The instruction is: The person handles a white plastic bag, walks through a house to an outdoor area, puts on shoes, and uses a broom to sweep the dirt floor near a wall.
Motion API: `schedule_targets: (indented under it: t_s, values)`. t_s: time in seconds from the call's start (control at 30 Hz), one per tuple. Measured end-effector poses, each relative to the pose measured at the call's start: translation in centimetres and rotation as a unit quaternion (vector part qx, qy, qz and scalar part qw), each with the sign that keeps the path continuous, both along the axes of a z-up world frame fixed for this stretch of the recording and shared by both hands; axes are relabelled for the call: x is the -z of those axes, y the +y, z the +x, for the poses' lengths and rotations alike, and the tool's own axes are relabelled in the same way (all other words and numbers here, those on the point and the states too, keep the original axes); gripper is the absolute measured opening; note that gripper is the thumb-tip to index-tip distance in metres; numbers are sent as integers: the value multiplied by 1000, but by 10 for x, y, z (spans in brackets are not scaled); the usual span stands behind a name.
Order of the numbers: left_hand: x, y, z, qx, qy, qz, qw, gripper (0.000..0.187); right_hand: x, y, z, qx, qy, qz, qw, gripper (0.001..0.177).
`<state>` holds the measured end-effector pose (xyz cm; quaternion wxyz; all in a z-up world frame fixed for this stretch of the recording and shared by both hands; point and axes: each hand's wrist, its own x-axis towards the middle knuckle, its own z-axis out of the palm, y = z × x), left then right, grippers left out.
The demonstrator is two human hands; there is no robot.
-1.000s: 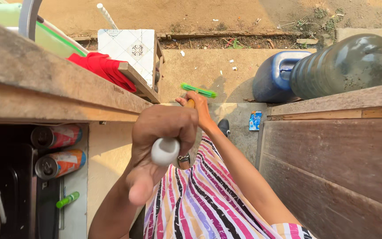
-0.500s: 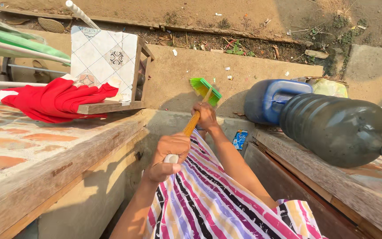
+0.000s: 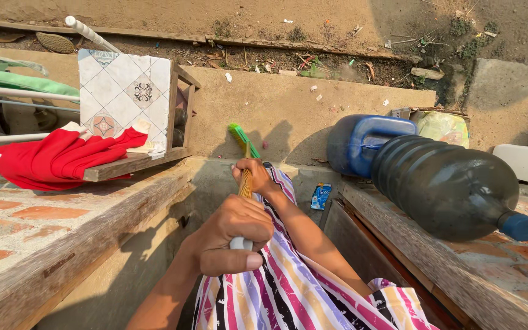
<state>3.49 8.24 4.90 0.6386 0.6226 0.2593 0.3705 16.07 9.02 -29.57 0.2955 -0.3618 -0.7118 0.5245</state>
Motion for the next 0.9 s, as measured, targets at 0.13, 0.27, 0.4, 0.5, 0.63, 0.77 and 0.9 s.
schedule_targets:
  t_s: [0.13,0.27,0.4,0.5,0.63,0.77,0.9]
  values:
    - [39,-23,-4,-167,-19,-40,985,49,36,28,73,24,-148,-20,989,14]
    - [15,-29,-2,-192,-1,-77,978,49,8,44,72,105,-109,76,986,19]
    - [-29,-12,-25,-114,-32,-26,993,44,-28,30,29,103,-7,101,990,17]
    - [-23,-9,-16,-98,-3,-48,994,42,-18,28,19,1,-44,12,999,28]
    - [41,-25,12,-144,6,-31,989,38,40,42,71,2,-133,5,991,16]
    - [98,-19,41,-208,-5,-54,977,29,82,98,125,53,-209,30,976,19]
    - [62,-2,-1,-238,21,-66,969,27,41,111,80,142,-162,125,969,24]
